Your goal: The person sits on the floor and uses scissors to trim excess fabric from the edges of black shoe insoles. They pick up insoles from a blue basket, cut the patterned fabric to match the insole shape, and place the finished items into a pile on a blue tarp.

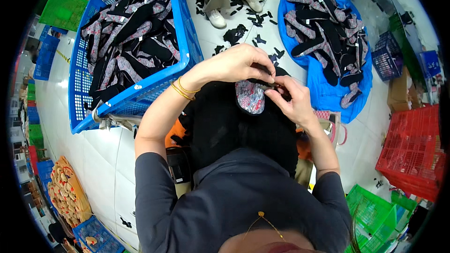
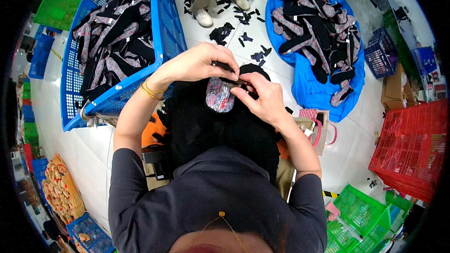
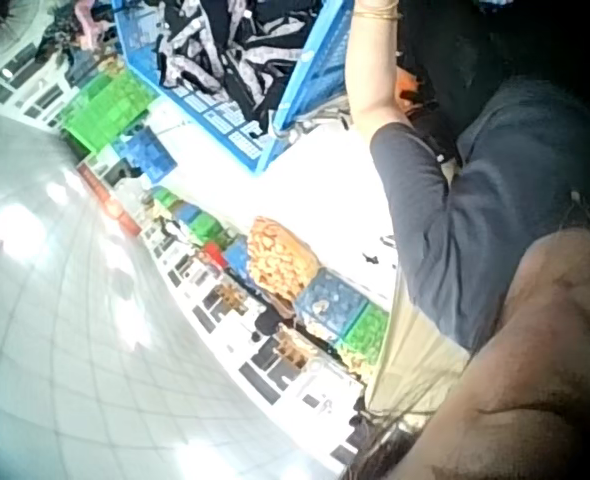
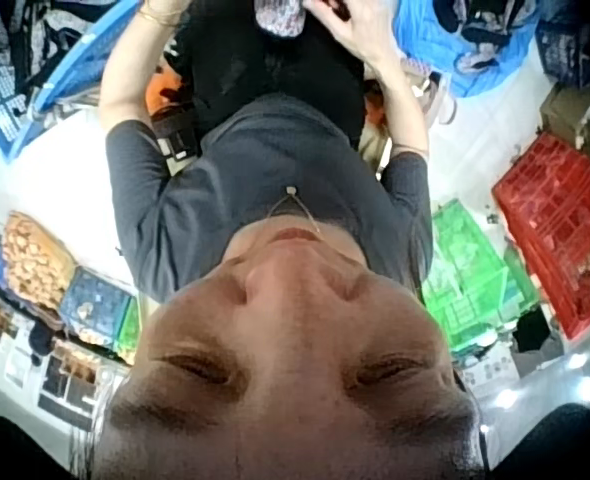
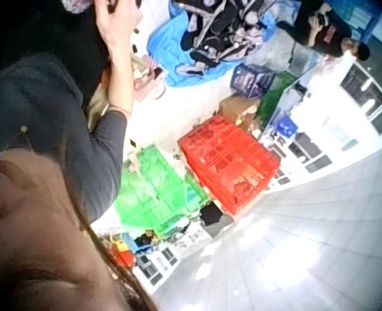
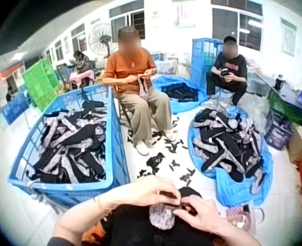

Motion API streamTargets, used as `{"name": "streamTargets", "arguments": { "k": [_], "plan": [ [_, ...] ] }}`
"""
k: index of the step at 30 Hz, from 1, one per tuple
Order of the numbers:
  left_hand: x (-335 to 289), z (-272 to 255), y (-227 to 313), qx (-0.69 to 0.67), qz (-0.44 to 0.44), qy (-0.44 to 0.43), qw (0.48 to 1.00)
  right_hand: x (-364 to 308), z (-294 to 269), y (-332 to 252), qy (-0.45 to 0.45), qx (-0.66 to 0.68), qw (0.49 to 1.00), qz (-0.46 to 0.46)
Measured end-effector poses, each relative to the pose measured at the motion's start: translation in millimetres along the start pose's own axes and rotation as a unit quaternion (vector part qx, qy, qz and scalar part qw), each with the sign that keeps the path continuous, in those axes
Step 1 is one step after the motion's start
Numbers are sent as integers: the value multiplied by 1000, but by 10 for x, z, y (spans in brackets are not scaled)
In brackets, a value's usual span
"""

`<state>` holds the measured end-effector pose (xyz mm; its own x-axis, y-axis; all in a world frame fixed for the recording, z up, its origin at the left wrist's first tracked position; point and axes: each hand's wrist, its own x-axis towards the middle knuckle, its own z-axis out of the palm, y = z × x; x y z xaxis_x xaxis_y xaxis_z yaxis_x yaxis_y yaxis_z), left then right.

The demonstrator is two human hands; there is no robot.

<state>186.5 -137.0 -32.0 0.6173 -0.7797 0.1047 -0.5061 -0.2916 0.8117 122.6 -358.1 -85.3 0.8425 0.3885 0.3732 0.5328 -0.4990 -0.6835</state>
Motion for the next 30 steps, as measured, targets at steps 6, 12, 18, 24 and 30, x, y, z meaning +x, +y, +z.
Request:
{"name": "streamTargets", "arguments": {
  "k": [6,12,18,24,30],
  "plan": [
    [35,-4,-10,-8,16,-6,1000,138,-82,-96,-41,-33,998,-24],
    [50,6,8,5,15,-7,1000,192,-167,-102,-100,-24,995,15],
    [52,27,-28,6,16,0,1000,206,-133,-37,-120,35,991,49],
    [15,-37,-20,-29,-7,100,995,152,-227,144,-92,160,973,139],
    [-286,40,-261,393,-20,252,884,-194,-290,269,-92,318,919,213]
  ]
}}
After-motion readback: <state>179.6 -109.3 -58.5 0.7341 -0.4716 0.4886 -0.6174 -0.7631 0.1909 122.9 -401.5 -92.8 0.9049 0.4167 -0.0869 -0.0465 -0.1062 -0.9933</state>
